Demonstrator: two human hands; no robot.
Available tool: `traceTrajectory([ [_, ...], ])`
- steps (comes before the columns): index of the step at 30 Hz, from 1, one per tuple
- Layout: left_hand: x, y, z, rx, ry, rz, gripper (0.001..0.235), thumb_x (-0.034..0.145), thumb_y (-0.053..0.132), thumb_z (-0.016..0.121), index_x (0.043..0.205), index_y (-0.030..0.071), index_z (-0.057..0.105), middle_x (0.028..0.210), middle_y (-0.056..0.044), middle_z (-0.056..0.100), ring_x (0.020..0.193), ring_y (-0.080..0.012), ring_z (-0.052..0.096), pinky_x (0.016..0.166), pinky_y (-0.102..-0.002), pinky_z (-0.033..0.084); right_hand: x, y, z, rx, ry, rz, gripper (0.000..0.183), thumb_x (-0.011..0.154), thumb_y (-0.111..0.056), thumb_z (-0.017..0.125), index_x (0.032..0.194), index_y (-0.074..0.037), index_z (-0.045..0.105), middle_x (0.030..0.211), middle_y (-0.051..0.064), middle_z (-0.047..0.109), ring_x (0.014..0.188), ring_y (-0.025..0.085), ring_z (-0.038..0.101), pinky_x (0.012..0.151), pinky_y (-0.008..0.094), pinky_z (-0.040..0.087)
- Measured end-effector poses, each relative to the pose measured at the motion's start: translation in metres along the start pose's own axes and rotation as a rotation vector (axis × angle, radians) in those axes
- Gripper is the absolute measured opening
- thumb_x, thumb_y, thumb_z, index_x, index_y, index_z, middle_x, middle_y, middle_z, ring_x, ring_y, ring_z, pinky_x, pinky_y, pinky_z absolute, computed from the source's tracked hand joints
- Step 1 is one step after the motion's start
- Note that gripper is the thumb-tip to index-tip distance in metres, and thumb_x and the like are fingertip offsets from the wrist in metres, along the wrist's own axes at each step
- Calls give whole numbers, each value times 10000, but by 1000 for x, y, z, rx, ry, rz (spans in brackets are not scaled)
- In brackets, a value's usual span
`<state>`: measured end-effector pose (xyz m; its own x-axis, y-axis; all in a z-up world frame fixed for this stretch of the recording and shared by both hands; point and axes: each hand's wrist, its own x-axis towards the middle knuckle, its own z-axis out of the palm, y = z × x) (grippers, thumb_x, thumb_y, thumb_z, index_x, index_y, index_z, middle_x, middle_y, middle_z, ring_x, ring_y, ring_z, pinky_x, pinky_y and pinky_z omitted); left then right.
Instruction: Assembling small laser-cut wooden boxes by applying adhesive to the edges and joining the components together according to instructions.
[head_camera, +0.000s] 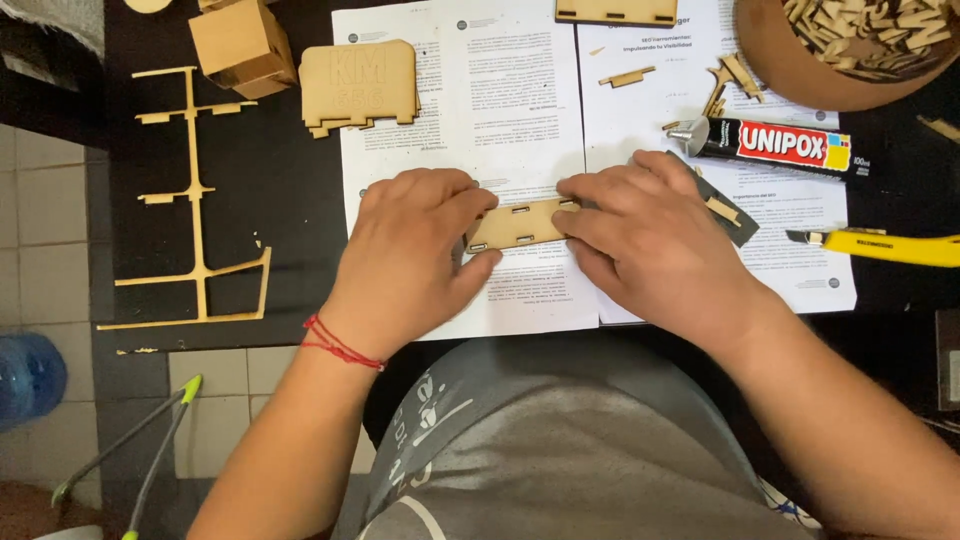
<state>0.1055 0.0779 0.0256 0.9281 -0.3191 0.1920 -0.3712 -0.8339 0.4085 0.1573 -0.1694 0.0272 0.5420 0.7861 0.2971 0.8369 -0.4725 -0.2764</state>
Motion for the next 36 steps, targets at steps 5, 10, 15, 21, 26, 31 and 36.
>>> traceTrajectory([
  [5,1,4,-3,-125,-8,-60,294,792,217,718,1058,140,622,1067,-16,640,1006,-281,580,818,-433,398,0,-3,3,39,7,68,235,886,-111,689,1115,-103,638,1212,56,668,1127,253,608,1078,495,345],
  [10,1,4,-2,-293,-75,-131,238,850,157,683,1076,155,611,829,23,640,717,-203,591,816,-404,414,3,-4,-4,132,-33,104,183,901,-64,656,1075,-91,607,965,18,647,905,238,597,1053,472,353],
  [15,-10,10,-8,-541,124,-178,357,843,172,779,1169,145,635,912,26,652,778,-114,576,794,-268,492,-4,-9,-13,421,44,418,327,858,-122,712,1180,-93,657,1078,57,695,1016,197,644,889,327,490],
  [21,-15,33,-31,-543,391,-154,130,793,206,821,894,142,771,898,-8,765,867,-147,712,823,-271,559,-8,-26,-27,772,321,432,263,826,-66,730,1076,1,685,1065,127,705,981,193,666,893,287,520],
  [26,-24,46,-41,-539,451,-38,121,811,205,809,892,139,748,850,-6,744,794,-165,698,789,-304,546,-9,-38,-35,647,382,357,145,837,-43,705,964,28,701,978,167,738,951,248,730,920,324,580],
  [31,-33,56,-48,-487,463,13,104,836,190,794,916,145,747,868,22,741,786,-154,697,815,-308,519,-14,-45,-36,633,421,318,131,852,-65,684,940,32,691,964,173,730,945,262,729,934,340,587],
  [36,-37,63,-53,-485,478,68,102,843,161,789,917,113,738,824,-1,730,736,-164,681,796,-315,508,-19,-49,-39,649,456,272,167,854,-99,679,960,30,674,975,182,723,941,271,732,926,345,598],
])
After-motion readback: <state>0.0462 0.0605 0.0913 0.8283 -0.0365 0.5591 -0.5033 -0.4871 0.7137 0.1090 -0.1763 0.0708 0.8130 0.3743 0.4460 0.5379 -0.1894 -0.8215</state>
